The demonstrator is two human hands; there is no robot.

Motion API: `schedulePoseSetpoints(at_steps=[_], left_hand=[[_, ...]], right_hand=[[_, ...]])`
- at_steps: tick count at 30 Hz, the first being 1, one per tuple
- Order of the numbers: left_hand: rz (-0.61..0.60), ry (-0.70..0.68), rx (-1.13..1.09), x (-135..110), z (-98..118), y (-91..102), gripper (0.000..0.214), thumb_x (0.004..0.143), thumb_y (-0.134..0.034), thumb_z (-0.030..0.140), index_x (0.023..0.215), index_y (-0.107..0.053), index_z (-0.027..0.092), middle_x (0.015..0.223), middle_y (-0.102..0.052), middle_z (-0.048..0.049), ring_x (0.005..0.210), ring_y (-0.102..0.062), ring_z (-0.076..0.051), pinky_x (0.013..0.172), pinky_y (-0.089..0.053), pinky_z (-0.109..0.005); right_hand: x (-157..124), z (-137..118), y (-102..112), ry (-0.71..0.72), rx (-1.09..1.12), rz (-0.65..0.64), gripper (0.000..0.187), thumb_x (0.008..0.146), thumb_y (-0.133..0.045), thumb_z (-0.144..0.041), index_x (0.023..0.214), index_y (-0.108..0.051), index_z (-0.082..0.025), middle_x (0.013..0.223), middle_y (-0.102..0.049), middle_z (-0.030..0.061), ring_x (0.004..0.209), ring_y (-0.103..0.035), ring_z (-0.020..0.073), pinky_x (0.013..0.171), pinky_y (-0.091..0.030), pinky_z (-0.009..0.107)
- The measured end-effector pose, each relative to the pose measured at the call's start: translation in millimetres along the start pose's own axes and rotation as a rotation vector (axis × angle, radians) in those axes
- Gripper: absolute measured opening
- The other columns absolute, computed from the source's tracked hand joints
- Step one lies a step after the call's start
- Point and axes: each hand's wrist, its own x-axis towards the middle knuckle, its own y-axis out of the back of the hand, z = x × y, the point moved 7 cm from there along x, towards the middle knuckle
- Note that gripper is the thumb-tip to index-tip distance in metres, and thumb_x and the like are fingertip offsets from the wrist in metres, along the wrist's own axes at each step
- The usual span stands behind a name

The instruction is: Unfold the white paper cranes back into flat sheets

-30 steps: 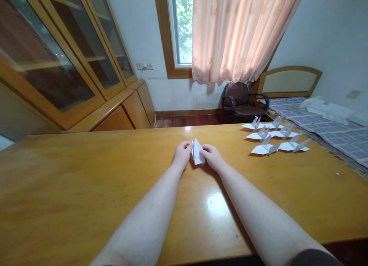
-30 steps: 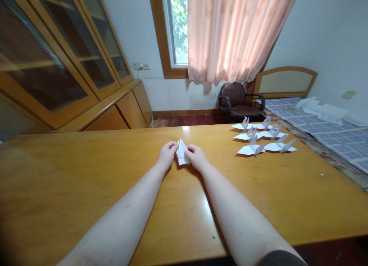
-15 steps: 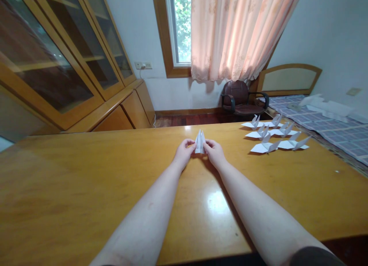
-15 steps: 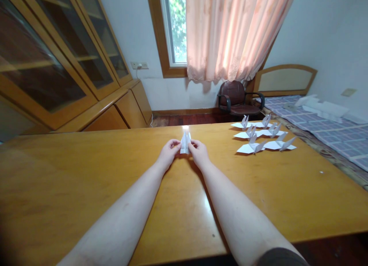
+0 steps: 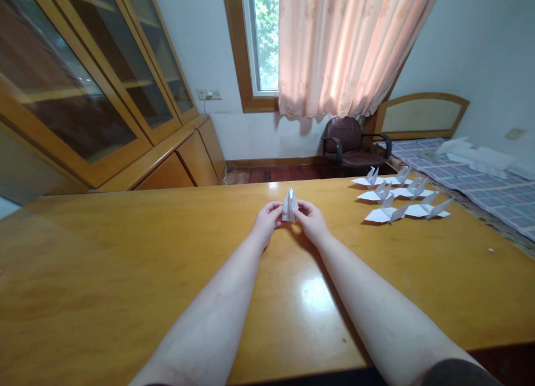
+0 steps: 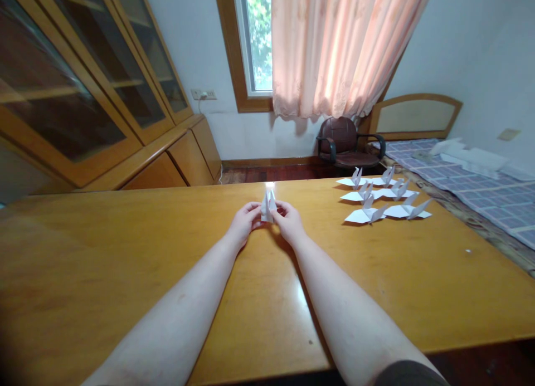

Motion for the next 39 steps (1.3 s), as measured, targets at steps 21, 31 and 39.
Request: schedulePoseSetpoints(at_steps=[21, 31, 39], left_hand=[[-0.124, -0.053, 0.101, -2.8, -5.8, -7.7, 0.039, 0.059, -0.073, 0.016, 0.096, -0.062, 0.017, 0.092, -0.067, -0.0046, 0.069, -0.063, -0.012, 0.063, -0.049, -0.024], [-0.133, -0.083, 0.137, -1.5, -3.6, -7.4, 0.055, 0.057, -0.073, 0.012, 0.11, -0.055, 0.017, 0.121, -0.057, -0.011, 0.067, -0.062, -0.01, 0.061, -0.049, -0.025], [-0.052, 0.008, 0.073, 4.7, -9.6, -2.5, 0.04, 0.067, -0.061, 0.015, 0.106, -0.058, 0.018, 0.108, -0.064, -0.0079, 0.075, -0.062, -0.013, 0.064, -0.049, -0.024]], right_hand=[[3.2, 8.6, 17.1, -0.052, 0.103, 0.195, 0.034, 0.069, -0.067, -0.038, 0.096, -0.067, -0.019, 0.095, -0.07, 0.0068, 0.078, -0.062, 0.018, 0.064, -0.047, 0.028], [1.8, 4.5, 20.5, -0.039, 0.121, 0.271, 0.024, 0.065, -0.069, -0.033, 0.084, -0.068, -0.017, 0.082, -0.07, 0.0055, 0.074, -0.062, 0.0176, 0.07, -0.047, 0.031], [2.3, 5.6, 21.8, -0.058, 0.132, 0.267, 0.027, 0.067, -0.067, -0.035, 0.087, -0.067, -0.017, 0.075, -0.067, 0.0029, 0.061, -0.055, 0.0132, 0.059, -0.043, 0.027]])
